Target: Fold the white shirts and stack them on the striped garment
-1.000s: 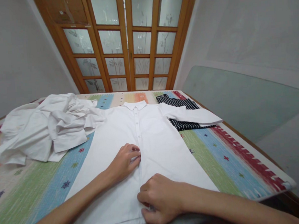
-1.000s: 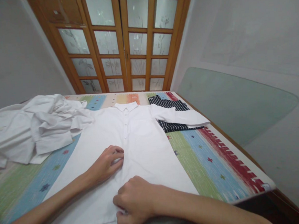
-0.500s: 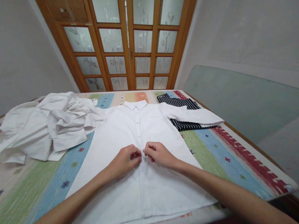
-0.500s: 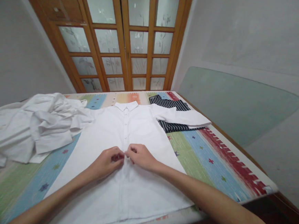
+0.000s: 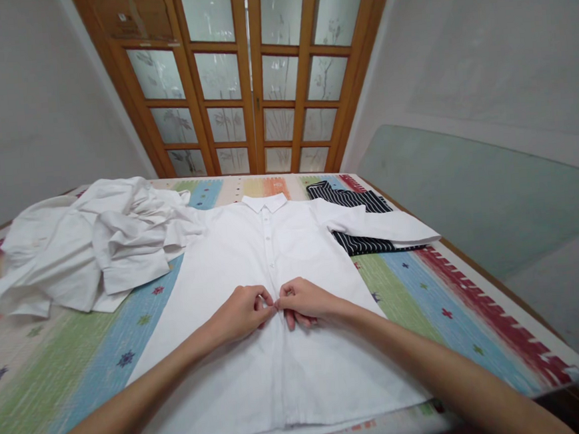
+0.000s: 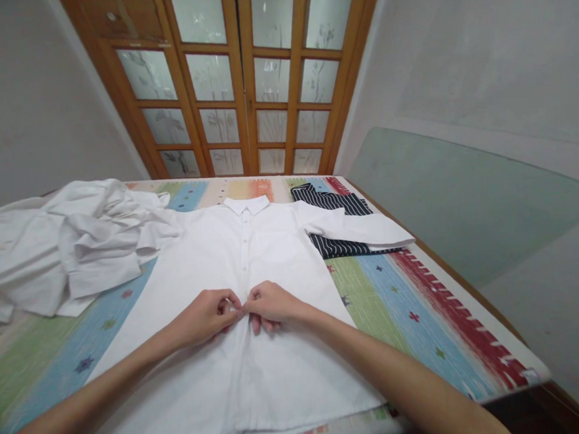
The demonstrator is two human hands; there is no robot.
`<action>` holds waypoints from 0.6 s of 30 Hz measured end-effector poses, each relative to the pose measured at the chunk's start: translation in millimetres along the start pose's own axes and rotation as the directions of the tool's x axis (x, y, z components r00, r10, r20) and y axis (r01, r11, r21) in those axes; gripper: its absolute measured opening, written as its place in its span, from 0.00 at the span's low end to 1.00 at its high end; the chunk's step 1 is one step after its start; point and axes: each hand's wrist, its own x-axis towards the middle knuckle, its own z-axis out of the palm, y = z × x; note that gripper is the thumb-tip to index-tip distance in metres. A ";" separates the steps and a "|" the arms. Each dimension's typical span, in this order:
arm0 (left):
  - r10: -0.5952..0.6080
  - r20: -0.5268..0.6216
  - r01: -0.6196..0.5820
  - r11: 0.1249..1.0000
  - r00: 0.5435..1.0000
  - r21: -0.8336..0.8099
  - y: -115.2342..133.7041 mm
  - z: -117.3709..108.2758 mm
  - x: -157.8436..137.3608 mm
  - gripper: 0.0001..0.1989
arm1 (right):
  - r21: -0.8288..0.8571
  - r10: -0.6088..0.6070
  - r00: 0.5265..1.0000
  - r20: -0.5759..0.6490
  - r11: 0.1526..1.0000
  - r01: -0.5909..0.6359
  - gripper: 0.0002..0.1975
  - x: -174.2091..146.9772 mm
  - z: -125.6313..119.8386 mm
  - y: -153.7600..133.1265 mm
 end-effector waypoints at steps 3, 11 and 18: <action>-0.112 0.072 0.117 0.991 0.991 -0.070 1.8 -0.3 2.1 0.13 | 0.031 -0.003 1.000 -0.001 1.000 0.003 0.03 -0.7 -0.2 0.4; -0.219 0.244 0.264 0.950 0.945 -0.169 7.9 -7.9 7.0 0.14 | 0.102 -0.073 0.997 0.009 0.992 0.071 0.02 -2.1 -2.0 6.1; -0.209 0.319 0.281 0.939 0.924 -0.199 10.6 -11.5 9.7 0.14 | 0.092 -0.095 0.995 -0.008 0.991 0.096 0.01 -5.2 -1.0 5.0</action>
